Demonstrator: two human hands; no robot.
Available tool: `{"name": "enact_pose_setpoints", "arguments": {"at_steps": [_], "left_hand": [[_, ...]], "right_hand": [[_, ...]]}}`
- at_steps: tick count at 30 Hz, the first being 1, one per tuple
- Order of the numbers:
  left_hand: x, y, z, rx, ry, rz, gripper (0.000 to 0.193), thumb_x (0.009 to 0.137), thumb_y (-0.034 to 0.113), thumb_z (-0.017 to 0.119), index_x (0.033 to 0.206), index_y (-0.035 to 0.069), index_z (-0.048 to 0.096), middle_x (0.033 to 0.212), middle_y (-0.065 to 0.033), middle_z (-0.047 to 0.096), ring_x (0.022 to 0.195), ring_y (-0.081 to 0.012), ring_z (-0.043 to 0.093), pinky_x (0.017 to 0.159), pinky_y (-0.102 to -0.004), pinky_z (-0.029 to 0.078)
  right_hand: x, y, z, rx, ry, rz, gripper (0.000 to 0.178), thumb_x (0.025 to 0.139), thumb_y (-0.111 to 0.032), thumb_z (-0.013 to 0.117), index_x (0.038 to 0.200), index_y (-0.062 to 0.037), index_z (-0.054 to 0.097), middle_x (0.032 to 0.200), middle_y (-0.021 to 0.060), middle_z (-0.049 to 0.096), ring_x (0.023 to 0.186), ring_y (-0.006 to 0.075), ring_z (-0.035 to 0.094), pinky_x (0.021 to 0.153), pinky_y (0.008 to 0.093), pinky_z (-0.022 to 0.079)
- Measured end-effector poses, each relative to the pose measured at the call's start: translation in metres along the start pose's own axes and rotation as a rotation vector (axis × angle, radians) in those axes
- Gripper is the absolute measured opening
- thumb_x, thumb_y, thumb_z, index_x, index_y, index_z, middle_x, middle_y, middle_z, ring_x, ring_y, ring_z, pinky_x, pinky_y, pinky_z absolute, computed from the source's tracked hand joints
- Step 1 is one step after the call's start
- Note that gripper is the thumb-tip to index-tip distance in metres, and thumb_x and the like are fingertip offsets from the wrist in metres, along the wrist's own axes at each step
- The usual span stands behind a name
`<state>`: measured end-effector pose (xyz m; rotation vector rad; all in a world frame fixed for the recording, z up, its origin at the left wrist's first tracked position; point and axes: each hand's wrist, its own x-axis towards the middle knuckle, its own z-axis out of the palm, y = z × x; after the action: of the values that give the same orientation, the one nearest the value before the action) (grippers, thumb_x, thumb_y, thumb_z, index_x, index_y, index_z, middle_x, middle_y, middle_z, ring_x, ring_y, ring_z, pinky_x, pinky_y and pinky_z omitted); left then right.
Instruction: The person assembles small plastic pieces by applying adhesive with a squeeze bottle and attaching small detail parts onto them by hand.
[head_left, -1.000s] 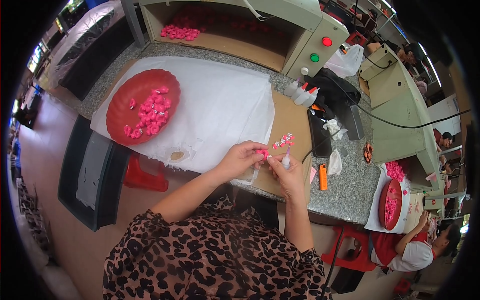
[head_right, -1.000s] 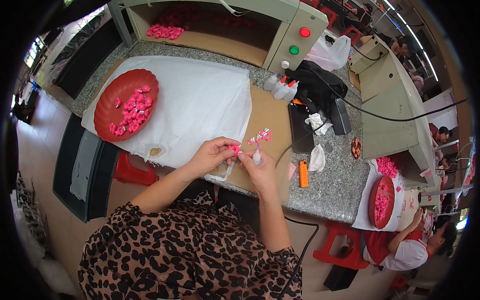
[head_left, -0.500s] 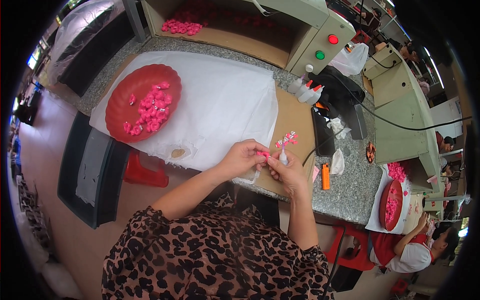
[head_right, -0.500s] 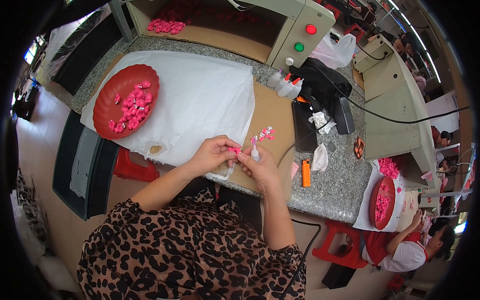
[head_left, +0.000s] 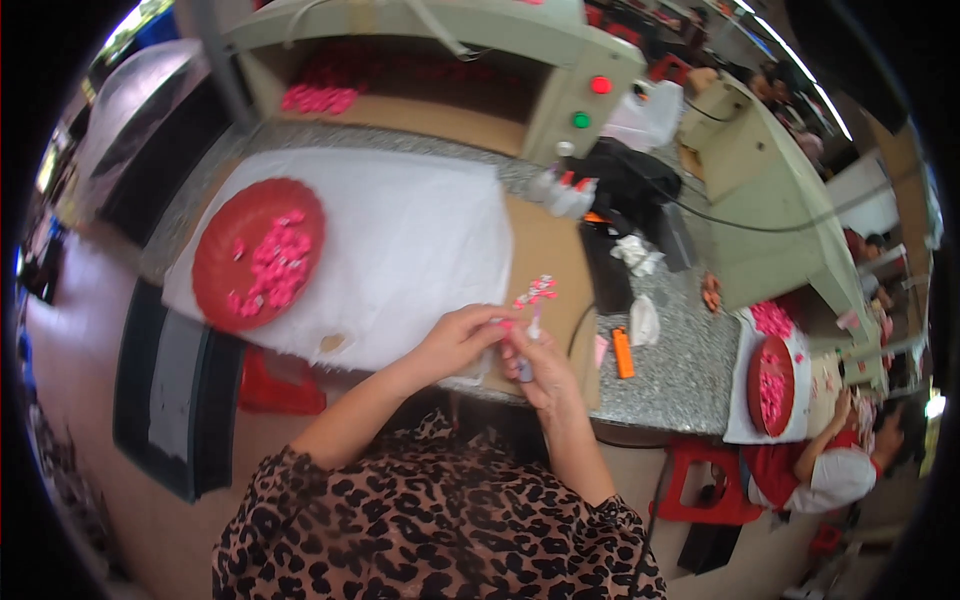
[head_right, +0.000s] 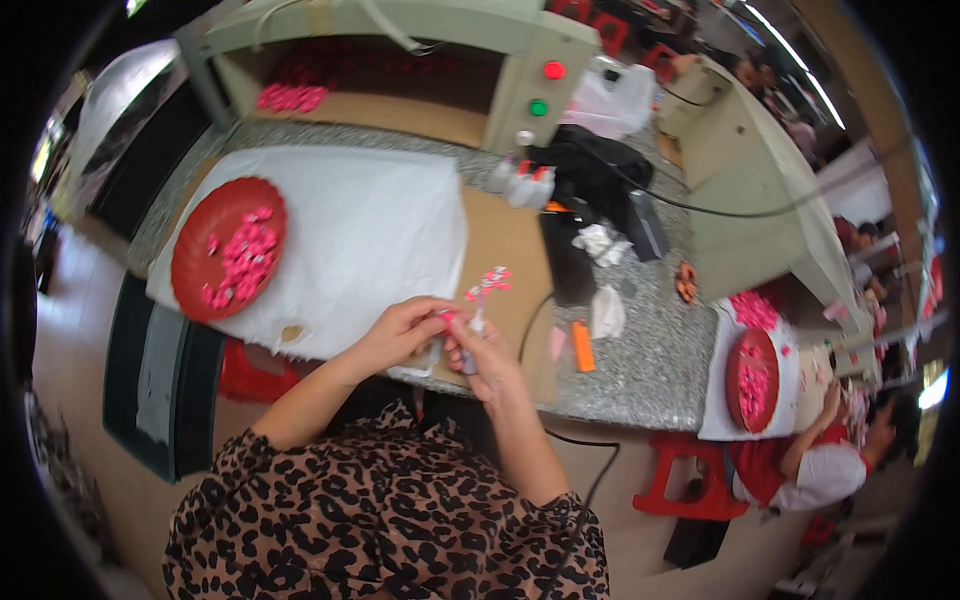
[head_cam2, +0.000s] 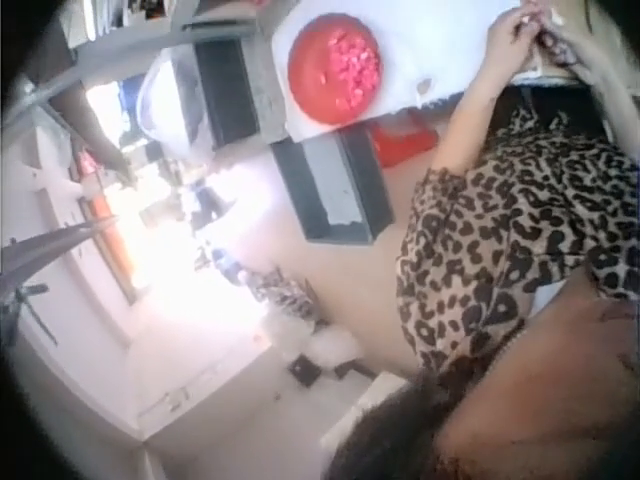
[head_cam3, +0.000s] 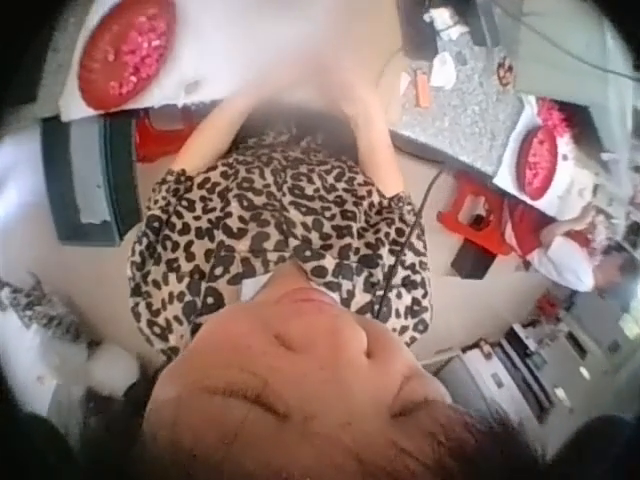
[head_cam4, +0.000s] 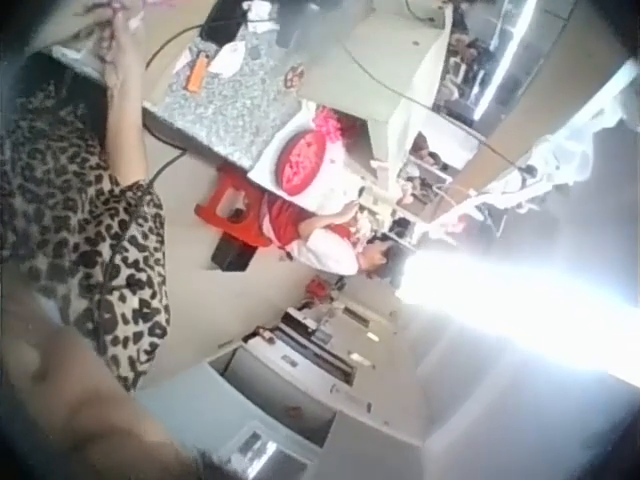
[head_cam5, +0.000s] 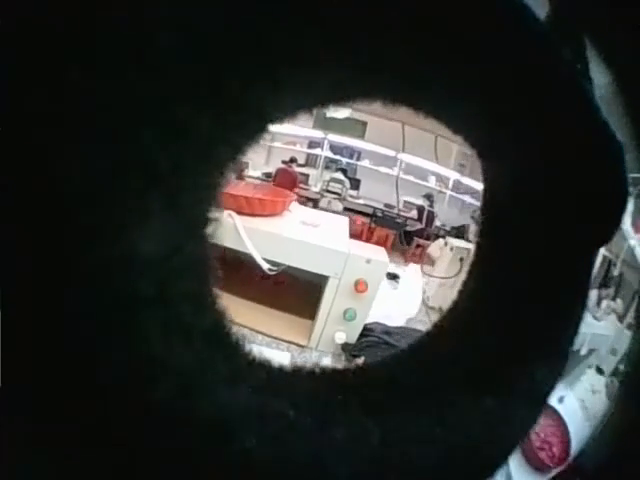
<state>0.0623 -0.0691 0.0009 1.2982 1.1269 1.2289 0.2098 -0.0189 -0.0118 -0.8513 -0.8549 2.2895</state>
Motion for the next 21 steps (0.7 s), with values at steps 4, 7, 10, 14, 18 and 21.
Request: {"name": "enact_pose_setpoints", "arguments": {"at_steps": [4,7,10,14,18,21], "left_hand": [[-0.003,-0.004,-0.001,-0.015,-0.116,-0.171,0.025,0.085,0.008,0.042,0.109,0.004,0.05,0.077,-0.0016,0.052,0.067,-0.0079,0.048,0.065,-0.0197,0.04],[-0.006,0.001,0.001,-0.061,-0.158,-0.271,0.025,0.086,0.01,0.042,0.109,0.004,0.048,0.071,-0.0001,0.05,0.057,-0.0053,0.042,0.053,-0.0163,0.035],[-0.003,-0.003,0.001,-0.21,-0.177,-0.239,0.024,0.087,0.013,0.041,0.108,0.004,0.047,0.068,0.0007,0.047,0.052,-0.0033,0.036,0.046,-0.0145,0.028],[0.002,-0.013,0.0,-0.258,-0.202,-0.213,0.024,0.088,0.016,0.041,0.108,0.004,0.044,0.068,0.0009,0.045,0.053,-0.0033,0.035,0.047,-0.0148,0.028],[0.003,-0.013,0.004,-0.312,-0.134,-0.199,0.022,0.088,0.019,0.042,0.103,0.003,0.045,0.068,0.001,0.044,0.052,-0.0036,0.033,0.047,-0.0152,0.028],[0.002,-0.013,0.002,-0.313,-0.136,-0.216,0.022,0.088,0.021,0.042,0.102,0.004,0.045,0.069,0.001,0.044,0.053,-0.0035,0.033,0.047,-0.0152,0.028]], "right_hand": [[0.002,0.014,-0.006,0.017,-0.017,-0.006,0.014,0.079,-0.02,0.057,0.082,-0.0087,0.051,0.062,-0.0008,0.05,0.05,0.0053,0.044,0.042,0.0162,0.034],[-0.003,0.012,0.0,0.002,-0.067,-0.06,0.016,0.081,-0.022,0.056,0.085,-0.0072,0.049,0.064,-0.0004,0.051,0.052,0.0053,0.045,0.044,0.0167,0.035],[-0.003,0.01,-0.005,-0.078,-0.119,-0.087,0.019,0.08,-0.023,0.056,0.086,-0.0067,0.049,0.065,-0.0006,0.05,0.052,0.0048,0.045,0.045,0.0159,0.034],[0.0,0.012,-0.004,-0.089,-0.093,-0.097,0.02,0.081,-0.025,0.054,0.089,-0.0076,0.047,0.063,-0.0021,0.048,0.051,0.0032,0.043,0.043,0.0144,0.032],[0.001,0.013,-0.001,-0.077,-0.07,-0.142,0.021,0.083,-0.027,0.052,0.089,-0.0079,0.048,0.063,-0.0027,0.049,0.051,0.0022,0.043,0.043,0.0141,0.032],[0.004,0.017,-0.001,-0.094,-0.073,-0.17,0.025,0.081,-0.028,0.055,0.091,-0.0061,0.048,0.065,-0.0012,0.049,0.053,0.0038,0.045,0.045,0.015,0.033]]}}
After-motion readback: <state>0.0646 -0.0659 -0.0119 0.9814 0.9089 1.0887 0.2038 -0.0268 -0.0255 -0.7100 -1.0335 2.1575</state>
